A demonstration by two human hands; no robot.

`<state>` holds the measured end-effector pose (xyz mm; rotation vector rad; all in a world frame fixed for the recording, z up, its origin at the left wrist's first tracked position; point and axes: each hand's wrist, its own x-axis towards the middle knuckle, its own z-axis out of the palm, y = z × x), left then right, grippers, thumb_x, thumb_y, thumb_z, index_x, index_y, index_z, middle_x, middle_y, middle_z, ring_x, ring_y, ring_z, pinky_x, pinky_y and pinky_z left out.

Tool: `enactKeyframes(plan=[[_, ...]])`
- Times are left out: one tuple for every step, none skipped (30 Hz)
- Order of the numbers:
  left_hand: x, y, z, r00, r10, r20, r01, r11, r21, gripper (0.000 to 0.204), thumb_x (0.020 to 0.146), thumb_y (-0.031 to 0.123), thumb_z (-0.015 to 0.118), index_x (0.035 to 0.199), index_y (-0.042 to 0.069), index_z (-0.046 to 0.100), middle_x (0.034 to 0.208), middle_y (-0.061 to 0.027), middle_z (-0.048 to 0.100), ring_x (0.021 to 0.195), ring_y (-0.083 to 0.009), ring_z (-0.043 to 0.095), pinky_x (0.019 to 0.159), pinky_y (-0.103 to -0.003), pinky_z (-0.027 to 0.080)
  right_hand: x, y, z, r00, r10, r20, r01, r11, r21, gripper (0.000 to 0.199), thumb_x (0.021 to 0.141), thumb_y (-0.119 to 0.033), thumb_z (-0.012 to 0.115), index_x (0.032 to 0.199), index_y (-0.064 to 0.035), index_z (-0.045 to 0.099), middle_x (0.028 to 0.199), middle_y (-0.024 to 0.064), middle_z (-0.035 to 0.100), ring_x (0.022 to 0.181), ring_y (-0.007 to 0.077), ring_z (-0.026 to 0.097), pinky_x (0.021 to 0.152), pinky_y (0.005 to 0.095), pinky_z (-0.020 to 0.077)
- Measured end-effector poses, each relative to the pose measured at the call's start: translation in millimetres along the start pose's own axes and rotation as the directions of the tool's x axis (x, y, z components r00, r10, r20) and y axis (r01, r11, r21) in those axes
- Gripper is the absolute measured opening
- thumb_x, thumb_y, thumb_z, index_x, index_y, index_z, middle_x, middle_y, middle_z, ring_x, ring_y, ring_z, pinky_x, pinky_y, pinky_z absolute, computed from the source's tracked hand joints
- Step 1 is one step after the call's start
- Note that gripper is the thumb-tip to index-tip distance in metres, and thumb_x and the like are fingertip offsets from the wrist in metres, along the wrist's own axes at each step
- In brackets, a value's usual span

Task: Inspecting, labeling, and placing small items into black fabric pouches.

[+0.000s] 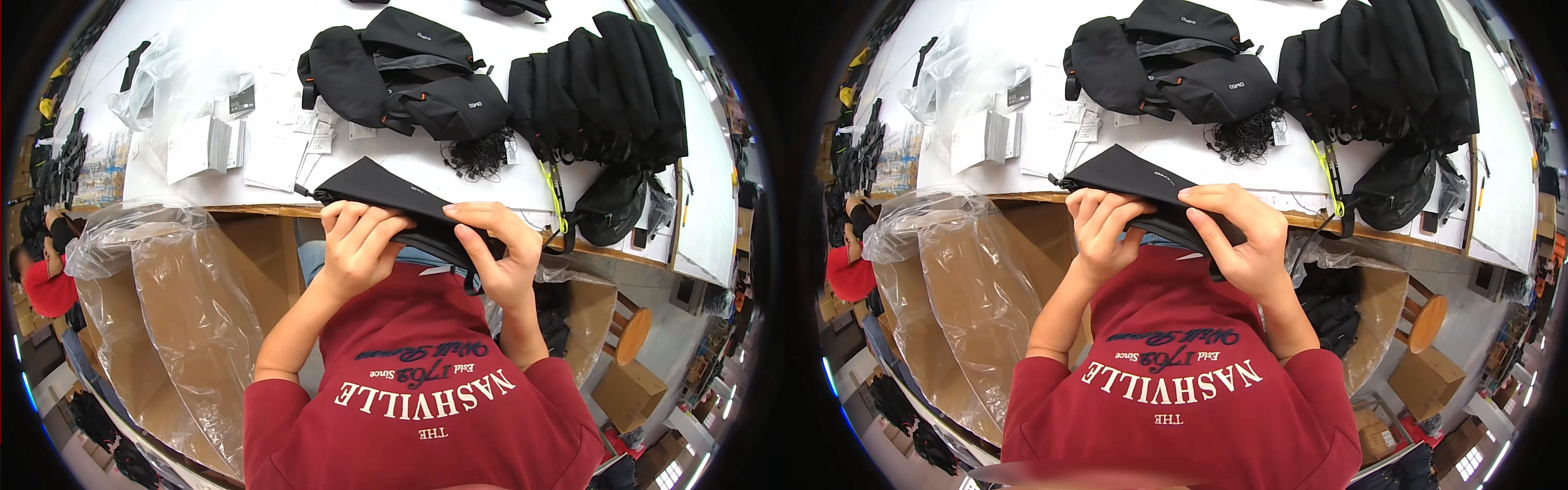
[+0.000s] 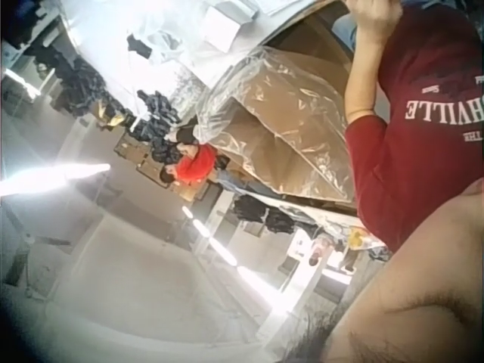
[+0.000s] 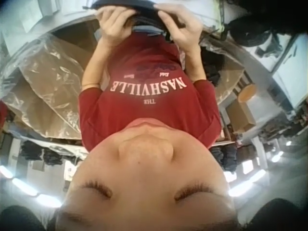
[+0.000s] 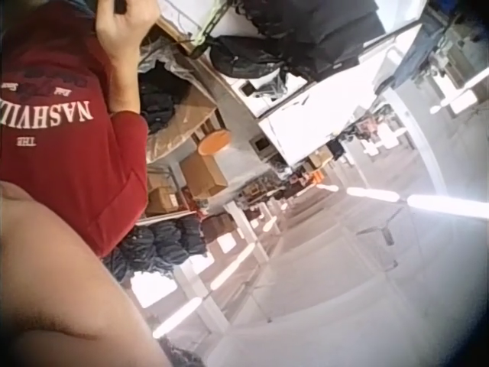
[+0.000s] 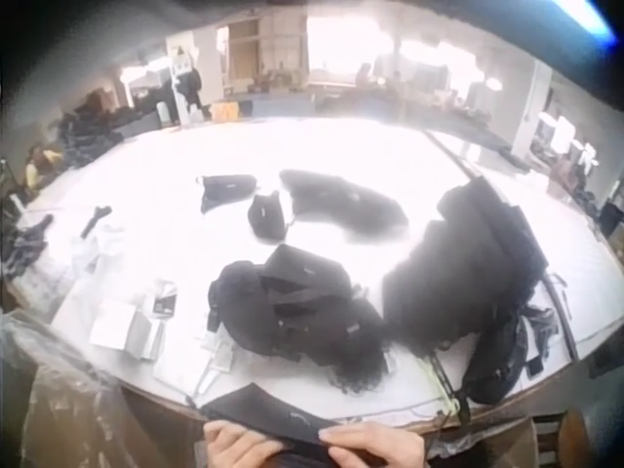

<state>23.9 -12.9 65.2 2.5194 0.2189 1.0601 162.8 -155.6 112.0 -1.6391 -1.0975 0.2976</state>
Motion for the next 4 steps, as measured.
enactKeyframes(plan=[[-0.6, -0.6, -0.7, 1.000, 0.006, 0.024, -0.006, 1.000, 0.002, 0.033, 0.056, 0.007, 0.069, 0.088, 0.011, 0.066, 0.087, 0.0005, 0.064, 0.077, -0.0165, 0.054, 0.080, -0.031, 0.034, 0.7, -0.3, 0.1, 1.000, -0.009, -0.009, 0.009, 1.000, -0.012, 0.013, 0.078, 0.002, 0.065, 0.091, 0.0012, 0.068, 0.092, 0.0137, 0.069, 0.082, 0.0235, 0.068, 0.074, 0.0287, 0.0516], [-1.1, -1.0, -1.6, 1.000, 0.004, 0.024, -0.004, 1.000, 0.003, 0.033, 0.056, 0.007, 0.069, 0.088, 0.011, 0.066, 0.087, 0.0005, 0.064, 0.077, -0.0165, 0.054, 0.080, -0.031, 0.034, 1.2, -0.6, 0.1, 1.000, -0.018, -0.017, 0.018, 1.000, -0.023, 0.013, 0.078, 0.002, 0.065, 0.091, 0.0011, 0.068, 0.093, 0.0142, 0.069, 0.083, 0.0236, 0.068, 0.074, 0.0287, 0.0516], [-1.7, -1.2, -2.9, 0.999, 0.005, 0.040, -0.005, 1.000, 0.004, 0.032, 0.057, 0.008, 0.069, 0.088, 0.010, 0.066, 0.087, 0.0005, 0.064, 0.078, -0.0164, 0.054, 0.080, -0.032, 0.034, 1.4, -0.8, 0.1, 1.000, -0.006, -0.012, 0.006, 1.000, -0.015, 0.013, 0.079, 0.002, 0.065, 0.092, 0.0010, 0.068, 0.094, 0.0145, 0.069, 0.084, 0.0237, 0.068, 0.074, 0.0292, 0.0517], [-2.1, -1.5, -4.5, 0.998, 0.006, 0.057, -0.006, 1.000, 0.004, 0.031, 0.058, 0.008, 0.069, 0.088, 0.010, 0.066, 0.088, 0.0005, 0.064, 0.078, -0.0163, 0.054, 0.080, -0.032, 0.034, 1.3, -1.1, 0.0, 1.000, 0.005, -0.008, -0.005, 1.000, -0.007, 0.013, 0.079, 0.002, 0.065, 0.092, 0.0009, 0.068, 0.095, 0.0147, 0.069, 0.086, 0.0238, 0.068, 0.075, 0.0298, 0.0517]])
